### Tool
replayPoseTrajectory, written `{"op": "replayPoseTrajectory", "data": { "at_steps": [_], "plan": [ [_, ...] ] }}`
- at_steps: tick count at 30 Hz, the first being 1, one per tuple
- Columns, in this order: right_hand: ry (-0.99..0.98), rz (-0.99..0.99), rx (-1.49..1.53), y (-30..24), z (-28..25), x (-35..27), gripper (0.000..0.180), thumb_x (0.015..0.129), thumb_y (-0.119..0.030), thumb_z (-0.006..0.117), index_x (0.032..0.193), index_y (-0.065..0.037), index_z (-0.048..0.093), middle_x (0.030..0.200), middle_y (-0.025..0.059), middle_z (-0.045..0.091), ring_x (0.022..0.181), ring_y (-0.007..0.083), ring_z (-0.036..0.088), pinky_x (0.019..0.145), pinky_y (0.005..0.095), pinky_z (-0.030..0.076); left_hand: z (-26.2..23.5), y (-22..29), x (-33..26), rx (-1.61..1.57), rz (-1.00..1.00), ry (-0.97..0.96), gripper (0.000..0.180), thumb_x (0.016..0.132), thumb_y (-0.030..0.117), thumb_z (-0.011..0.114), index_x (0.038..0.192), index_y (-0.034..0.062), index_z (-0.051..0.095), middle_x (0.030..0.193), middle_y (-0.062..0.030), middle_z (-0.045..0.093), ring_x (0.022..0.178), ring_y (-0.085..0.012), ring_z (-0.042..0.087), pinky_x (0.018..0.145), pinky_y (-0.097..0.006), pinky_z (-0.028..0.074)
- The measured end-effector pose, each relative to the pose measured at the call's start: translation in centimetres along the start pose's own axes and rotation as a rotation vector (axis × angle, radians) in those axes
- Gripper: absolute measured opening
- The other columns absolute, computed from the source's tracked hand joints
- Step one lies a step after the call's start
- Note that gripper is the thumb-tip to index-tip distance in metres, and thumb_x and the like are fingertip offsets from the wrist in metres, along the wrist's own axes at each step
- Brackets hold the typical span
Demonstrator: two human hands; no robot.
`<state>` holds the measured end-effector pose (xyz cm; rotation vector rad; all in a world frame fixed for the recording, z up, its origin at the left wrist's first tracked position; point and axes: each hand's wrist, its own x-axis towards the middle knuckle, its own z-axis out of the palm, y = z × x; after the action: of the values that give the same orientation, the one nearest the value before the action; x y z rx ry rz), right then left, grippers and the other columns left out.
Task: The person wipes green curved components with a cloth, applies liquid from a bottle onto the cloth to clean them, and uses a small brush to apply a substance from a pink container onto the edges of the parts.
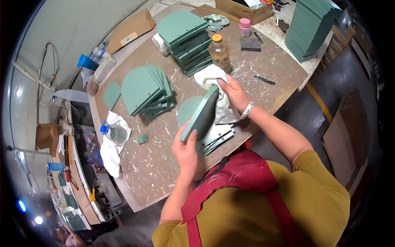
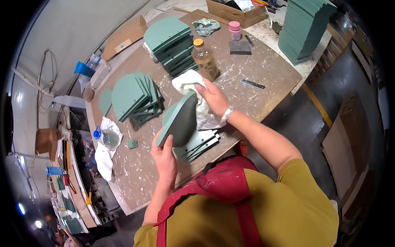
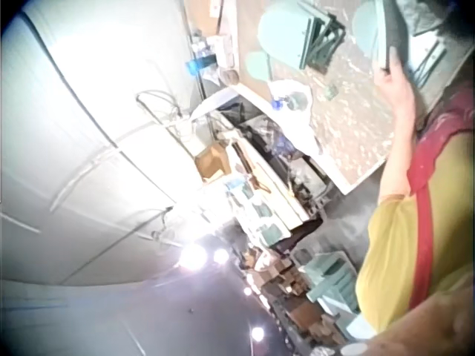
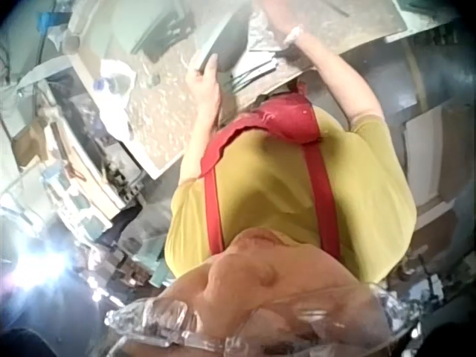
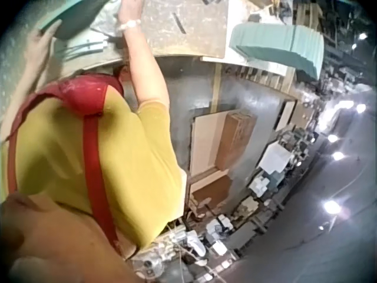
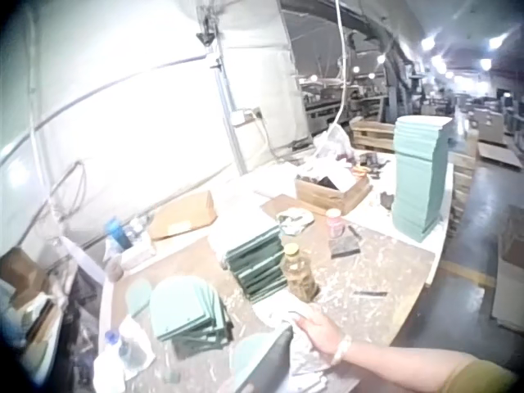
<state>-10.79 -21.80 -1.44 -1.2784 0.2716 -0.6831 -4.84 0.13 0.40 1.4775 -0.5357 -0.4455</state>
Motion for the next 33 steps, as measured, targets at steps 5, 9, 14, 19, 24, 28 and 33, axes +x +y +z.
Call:
{"op": "replayPoseTrajectory", "data": {
  "at_steps": [5,9,14,19,24,28,33],
  "plan": [
    [0.135,0.058,0.388,-0.2,1.3,-0.7,0.036,0.098,-0.02,0.052,0.127,0.0,0.051,0.113,0.0055,0.062,0.102,0.0113,0.057,0.089,0.027,0.046,-0.8,-1.5,0.1,-0.159,0.057,0.012,0.031,0.089,0.0,0.061,0.119,-0.0044,0.058,0.113,-0.0103,0.062,0.103,-0.0154,0.057,0.094,-0.029,0.043],
    [0.08,-0.16,-0.041,-4.3,2.7,-1.3,0.024,0.095,-0.013,0.052,0.115,0.001,0.055,0.102,0.0079,0.062,0.094,0.0142,0.057,0.083,0.0283,0.045,-2.6,0.7,0.2,0.14,0.036,-0.05,0.029,0.087,0.002,0.064,0.115,-0.0039,0.061,0.099,-0.0061,0.066,0.091,-0.0126,0.059,0.083,-0.027,0.048],
    [0.009,-0.478,-0.594,-7.1,4.1,-2.6,0.022,0.084,-0.006,0.055,0.106,-0.004,0.058,0.095,0.012,0.058,0.089,0.025,0.058,0.085,0.0341,0.043,-2.6,2.8,1.7,0.565,0.087,-0.221,0.03,0.084,0.006,0.066,0.114,0.0006,0.063,0.099,-0.0128,0.069,0.088,-0.016,0.064,0.079,-0.029,0.05],
    [-0.271,-0.922,-1.038,-7.0,7.7,-3.8,0.025,0.075,-0.015,0.061,0.1,-0.008,0.06,0.092,0.0082,0.058,0.089,0.0284,0.058,0.087,0.0401,0.041,-1.7,0.5,1.5,0.342,0.14,-0.127,0.031,0.084,0.008,0.066,0.114,0.0015,0.063,0.1,-0.0118,0.07,0.094,-0.0194,0.065,0.083,-0.032,0.049],
    [-0.021,0.017,0.046,-1.8,3.4,-0.9,0.026,0.094,-0.02,0.053,0.112,-0.002,0.06,0.108,0.0103,0.064,0.097,0.0208,0.061,0.089,0.0331,0.044,-3.0,-1.0,1.0,0.297,0.026,-0.108,0.028,0.084,0.008,0.067,0.11,-0.0019,0.063,0.092,-0.0093,0.069,0.085,-0.0108,0.059,0.078,-0.027,0.047],
    [0.084,0.133,-0.058,2.5,1.6,-2.2,0.03,0.097,-0.019,0.053,0.12,0.001,0.057,0.104,0.003,0.064,0.097,0.0105,0.058,0.085,0.0259,0.046,-3.0,-1.0,0.2,0.32,0.011,-0.075,0.025,0.085,0.012,0.068,0.105,-0.0019,0.064,0.086,-0.0093,0.068,0.078,-0.0125,0.059,0.074,-0.028,0.048],
    [0.154,-0.057,-0.198,-5.0,1.2,-1.7,0.023,0.092,-0.013,0.057,0.112,-0.001,0.061,0.103,0.0061,0.062,0.093,0.0125,0.059,0.078,0.0283,0.048,-2.7,2.3,1.1,0.519,0.246,-0.093,0.023,0.082,0.011,0.067,0.102,0.0002,0.065,0.084,-0.0171,0.065,0.08,-0.0304,0.064,0.074,-0.037,0.05]
  ]
}}
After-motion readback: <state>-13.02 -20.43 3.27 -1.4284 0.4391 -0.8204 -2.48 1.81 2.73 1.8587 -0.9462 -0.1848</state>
